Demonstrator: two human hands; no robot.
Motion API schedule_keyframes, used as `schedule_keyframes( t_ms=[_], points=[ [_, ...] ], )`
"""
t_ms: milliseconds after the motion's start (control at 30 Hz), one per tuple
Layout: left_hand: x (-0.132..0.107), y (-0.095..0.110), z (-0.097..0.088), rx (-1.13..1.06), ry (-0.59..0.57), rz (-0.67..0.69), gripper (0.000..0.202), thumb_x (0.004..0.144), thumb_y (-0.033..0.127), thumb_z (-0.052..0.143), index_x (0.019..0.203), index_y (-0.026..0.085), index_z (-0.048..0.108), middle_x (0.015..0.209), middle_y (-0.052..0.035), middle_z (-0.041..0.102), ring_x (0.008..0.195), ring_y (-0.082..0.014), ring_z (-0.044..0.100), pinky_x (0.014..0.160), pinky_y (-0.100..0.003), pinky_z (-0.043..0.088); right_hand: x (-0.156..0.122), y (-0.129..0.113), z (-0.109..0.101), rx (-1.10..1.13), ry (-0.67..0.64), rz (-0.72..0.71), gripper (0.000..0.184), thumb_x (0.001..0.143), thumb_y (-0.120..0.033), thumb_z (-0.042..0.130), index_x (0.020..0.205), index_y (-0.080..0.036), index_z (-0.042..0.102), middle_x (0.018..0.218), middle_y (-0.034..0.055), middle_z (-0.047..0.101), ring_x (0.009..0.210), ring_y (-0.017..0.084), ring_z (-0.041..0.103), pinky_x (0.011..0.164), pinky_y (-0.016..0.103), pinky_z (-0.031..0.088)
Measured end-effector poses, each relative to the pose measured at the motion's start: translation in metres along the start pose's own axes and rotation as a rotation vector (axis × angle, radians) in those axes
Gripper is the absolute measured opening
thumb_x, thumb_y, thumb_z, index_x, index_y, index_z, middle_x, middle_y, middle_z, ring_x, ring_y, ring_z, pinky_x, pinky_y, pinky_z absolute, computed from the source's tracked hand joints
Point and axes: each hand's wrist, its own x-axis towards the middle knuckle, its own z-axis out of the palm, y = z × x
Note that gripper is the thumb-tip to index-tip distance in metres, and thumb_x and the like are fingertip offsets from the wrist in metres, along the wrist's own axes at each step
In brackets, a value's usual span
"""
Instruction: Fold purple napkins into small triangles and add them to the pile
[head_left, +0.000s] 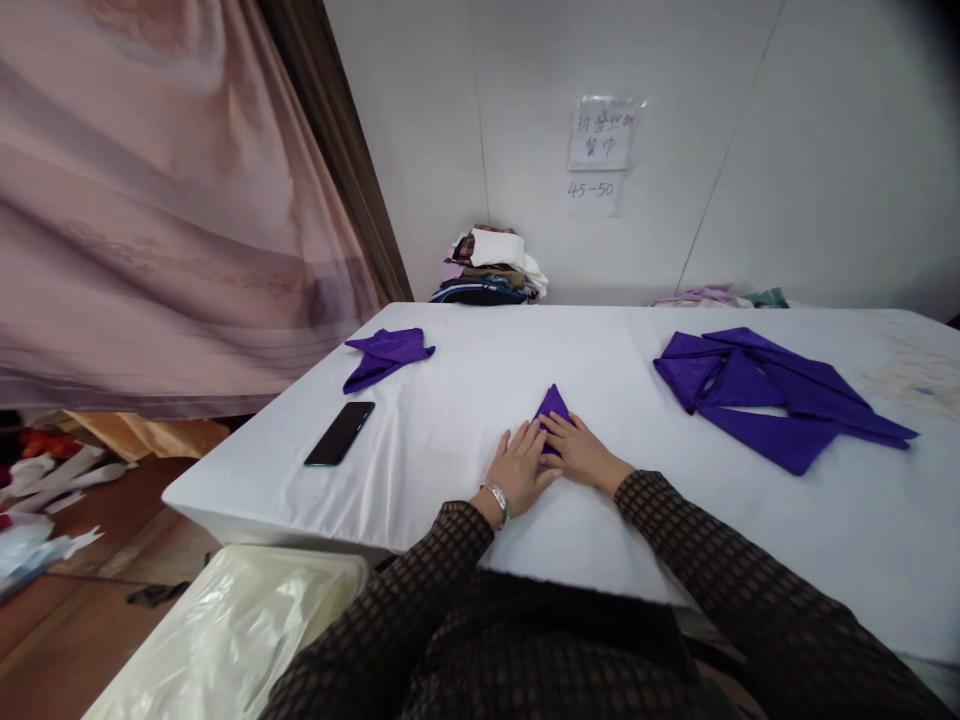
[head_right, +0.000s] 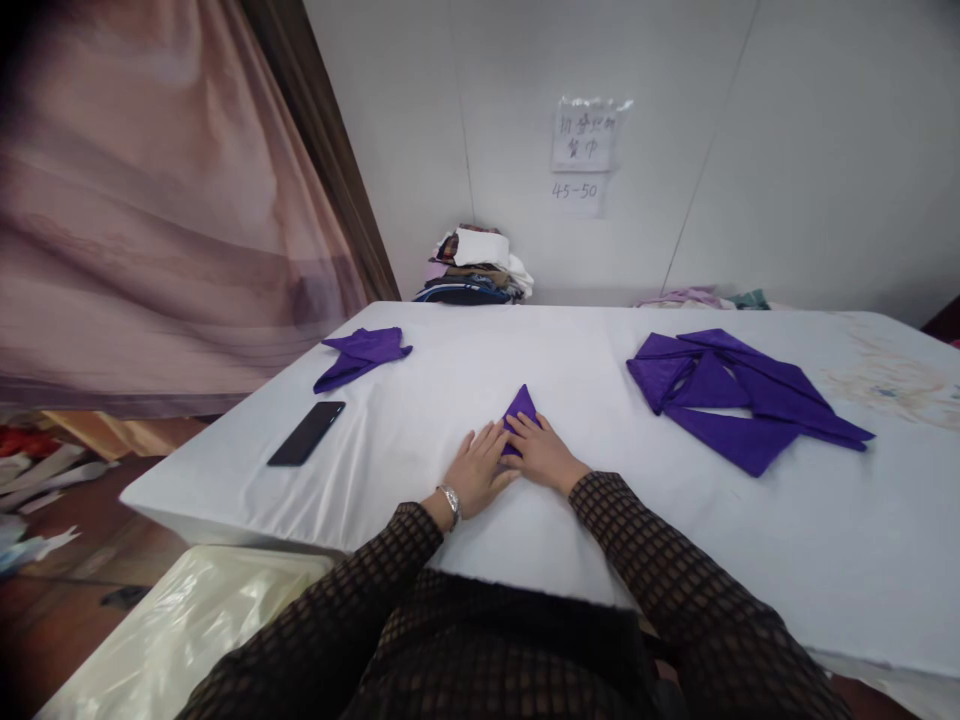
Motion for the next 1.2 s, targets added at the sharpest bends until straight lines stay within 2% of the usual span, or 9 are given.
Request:
schedule_keyframes(
  t_ms=[67, 167, 400, 533, 733, 833, 1000, 1100, 1200],
  points=[
    [0.002, -0.001, 0.008, 0.001, -0.063, -0.049, 0.070, 0.086, 0.056, 0.040, 0.142, 0.014, 0.029, 0.151, -0.0155, 0.026, 0.140, -0.0276, 0.019, 0.112, -0.051, 0.017, 0.000, 0.000, -0.003, 0.057, -0.006, 0.019, 0.056, 0.093, -0.048, 0.035, 0.139, -0.016, 0.041, 0.146, 0.0127, 0.036, 0.136, 0.028, 0.027, 0.110, 0.049, 0.017],
    [0.002, -0.004, 0.014, 0.014, -0.085, -0.091, 0.078, 0.084, 0.062, 0.038, 0.143, 0.013, 0.027, 0.151, -0.0164, 0.024, 0.140, -0.0290, 0.018, 0.112, -0.050, 0.016, 0.001, 0.006, -0.007, 0.155, 0.011, 0.092, 0.054, 0.096, -0.040, 0.025, 0.142, -0.014, 0.033, 0.148, 0.0117, 0.032, 0.138, 0.022, 0.024, 0.111, 0.045, 0.018],
    [0.001, -0.004, 0.014, 0.054, -0.095, -0.094, 0.078, 0.084, 0.065, 0.034, 0.142, 0.014, 0.031, 0.151, -0.0152, 0.024, 0.140, -0.0295, 0.018, 0.112, -0.050, 0.015, 0.025, 0.030, -0.019, 0.081, -0.002, 0.109, 0.061, 0.093, -0.054, 0.027, 0.138, -0.016, 0.040, 0.148, 0.0135, 0.032, 0.139, 0.026, 0.021, 0.109, 0.051, 0.017],
    [0.001, -0.003, 0.013, 0.062, -0.100, -0.098, 0.079, 0.084, 0.066, 0.032, 0.142, 0.013, 0.031, 0.151, -0.0153, 0.025, 0.140, -0.0297, 0.019, 0.113, -0.050, 0.015, 0.037, 0.038, -0.018, 0.097, -0.044, 0.143, 0.061, 0.093, -0.056, 0.026, 0.137, -0.017, 0.043, 0.146, 0.0132, 0.035, 0.138, 0.027, 0.023, 0.108, 0.052, 0.018],
    [0.002, -0.003, 0.014, 0.058, -0.091, -0.098, 0.079, 0.084, 0.065, 0.032, 0.141, 0.011, 0.032, 0.151, -0.0161, 0.025, 0.140, -0.0301, 0.019, 0.113, -0.050, 0.015, 0.036, 0.042, -0.010, 0.165, -0.044, 0.178, 0.060, 0.093, -0.055, 0.026, 0.140, -0.019, 0.038, 0.149, 0.0097, 0.031, 0.138, 0.026, 0.023, 0.109, 0.052, 0.016],
    [0.002, -0.003, 0.015, 0.057, -0.077, -0.107, 0.070, 0.088, 0.058, 0.031, 0.141, 0.013, 0.033, 0.150, -0.0146, 0.026, 0.140, -0.0283, 0.020, 0.113, -0.049, 0.017, 0.036, 0.042, -0.011, 0.160, -0.041, 0.178, 0.057, 0.094, -0.053, 0.027, 0.138, -0.020, 0.040, 0.148, 0.0094, 0.033, 0.137, 0.025, 0.024, 0.108, 0.051, 0.017],
    [0.005, -0.006, 0.012, 0.116, -0.076, -0.119, 0.050, 0.092, 0.037, 0.031, 0.138, 0.018, 0.038, 0.148, -0.0090, 0.033, 0.138, -0.0249, 0.027, 0.112, -0.050, 0.020, 0.037, 0.038, -0.016, 0.100, -0.044, 0.209, 0.050, 0.095, -0.048, 0.029, 0.134, -0.021, 0.046, 0.146, 0.0097, 0.037, 0.135, 0.027, 0.030, 0.105, 0.054, 0.020],
    [0.011, -0.021, 0.003, 0.199, -0.069, -0.066, 0.046, 0.090, 0.027, 0.033, 0.135, 0.022, 0.043, 0.146, -0.0048, 0.038, 0.138, -0.0248, 0.025, 0.112, -0.054, 0.015, 0.033, 0.033, -0.021, 0.062, -0.041, 0.257, 0.048, 0.094, -0.049, 0.032, 0.128, -0.021, 0.051, 0.142, 0.0108, 0.043, 0.133, 0.028, 0.032, 0.104, 0.053, 0.021],
    [0.020, -0.047, -0.011, 0.273, -0.085, -0.032, 0.049, 0.085, 0.018, 0.036, 0.133, 0.023, 0.047, 0.145, -0.0037, 0.040, 0.140, -0.0267, 0.021, 0.112, -0.057, 0.012, 0.025, 0.028, -0.025, 0.002, -0.006, 0.247, 0.044, 0.095, -0.048, 0.033, 0.118, -0.022, 0.060, 0.131, 0.0106, 0.054, 0.128, 0.028, 0.037, 0.103, 0.054, 0.021]
  ],
)
